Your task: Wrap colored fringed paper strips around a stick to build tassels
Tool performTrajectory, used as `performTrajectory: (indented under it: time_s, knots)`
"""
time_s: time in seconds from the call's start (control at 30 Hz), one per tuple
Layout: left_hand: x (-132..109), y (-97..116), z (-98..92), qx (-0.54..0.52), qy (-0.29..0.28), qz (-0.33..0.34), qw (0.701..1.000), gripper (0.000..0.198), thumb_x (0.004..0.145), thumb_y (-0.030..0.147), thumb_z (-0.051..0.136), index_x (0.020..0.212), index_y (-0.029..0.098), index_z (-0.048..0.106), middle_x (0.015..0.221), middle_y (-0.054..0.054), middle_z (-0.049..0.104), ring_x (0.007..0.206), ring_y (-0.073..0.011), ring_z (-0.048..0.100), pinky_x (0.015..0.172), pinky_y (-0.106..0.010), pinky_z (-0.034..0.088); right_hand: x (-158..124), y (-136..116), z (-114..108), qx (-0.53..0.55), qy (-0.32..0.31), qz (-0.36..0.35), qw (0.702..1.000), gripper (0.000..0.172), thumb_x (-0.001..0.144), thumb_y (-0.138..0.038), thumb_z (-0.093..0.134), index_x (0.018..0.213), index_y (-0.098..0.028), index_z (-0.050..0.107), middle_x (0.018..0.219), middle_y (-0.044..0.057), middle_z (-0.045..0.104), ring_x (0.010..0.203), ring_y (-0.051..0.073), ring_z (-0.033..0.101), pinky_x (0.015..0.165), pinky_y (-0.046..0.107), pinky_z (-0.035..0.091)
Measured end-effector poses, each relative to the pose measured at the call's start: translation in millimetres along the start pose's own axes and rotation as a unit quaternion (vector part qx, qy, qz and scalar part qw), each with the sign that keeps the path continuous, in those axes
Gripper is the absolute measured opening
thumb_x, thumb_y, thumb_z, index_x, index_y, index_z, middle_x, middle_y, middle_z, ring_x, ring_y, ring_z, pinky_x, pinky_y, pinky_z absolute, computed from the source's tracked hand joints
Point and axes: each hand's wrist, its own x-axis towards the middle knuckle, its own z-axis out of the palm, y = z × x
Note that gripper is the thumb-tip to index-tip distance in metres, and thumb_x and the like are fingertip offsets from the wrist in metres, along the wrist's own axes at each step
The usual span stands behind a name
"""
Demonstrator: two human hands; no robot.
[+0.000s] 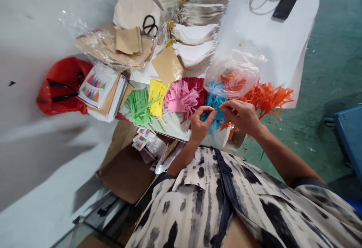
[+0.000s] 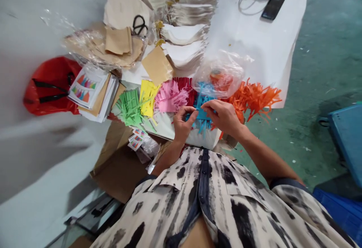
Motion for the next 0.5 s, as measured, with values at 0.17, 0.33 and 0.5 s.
performTrajectory:
  time_s: [0.17, 0.33, 0.5]
  knots:
    - [-9.8, 16.9, -3.1, 0.056, -0.043, 0.064, 0.995, 0.034, 0.101, 0.056, 0.080, 0.099, 0.022, 0.081, 0.093, -0.003, 0.081, 0.086, -0.0166, 0.076, 0.084, -0.029, 0.060, -7.2, -15.6, -13.1, -0.031, -0.023, -0.046, 0.998, 0.018, 0.110, -0.028, 0.063, 0.104, -0.023, 0.079, 0.098, 0.006, 0.084, 0.081, 0.019, 0.077, 0.078, 0.029, 0.059]
    - [-15.4, 21.3, -10.0, 0.099, -0.057, 0.139, 0.984, 0.025, 0.105, 0.046, 0.077, 0.099, 0.022, 0.080, 0.095, -0.003, 0.082, 0.089, -0.0168, 0.077, 0.086, -0.030, 0.061, -13.8, -23.3, -15.8, -0.043, -0.042, -0.072, 0.996, 0.018, 0.110, -0.027, 0.062, 0.107, -0.022, 0.079, 0.098, 0.006, 0.084, 0.081, 0.019, 0.077, 0.075, 0.029, 0.056]
    - [-16.8, 26.6, -18.9, 0.158, -0.080, 0.204, 0.963, 0.017, 0.107, 0.038, 0.076, 0.102, 0.023, 0.080, 0.097, -0.003, 0.082, 0.091, -0.0171, 0.077, 0.087, -0.031, 0.060, -18.0, -28.6, -18.9, -0.056, -0.068, -0.077, 0.993, 0.021, 0.113, -0.030, 0.060, 0.111, -0.023, 0.080, 0.101, 0.006, 0.084, 0.085, 0.019, 0.077, 0.078, 0.030, 0.056]
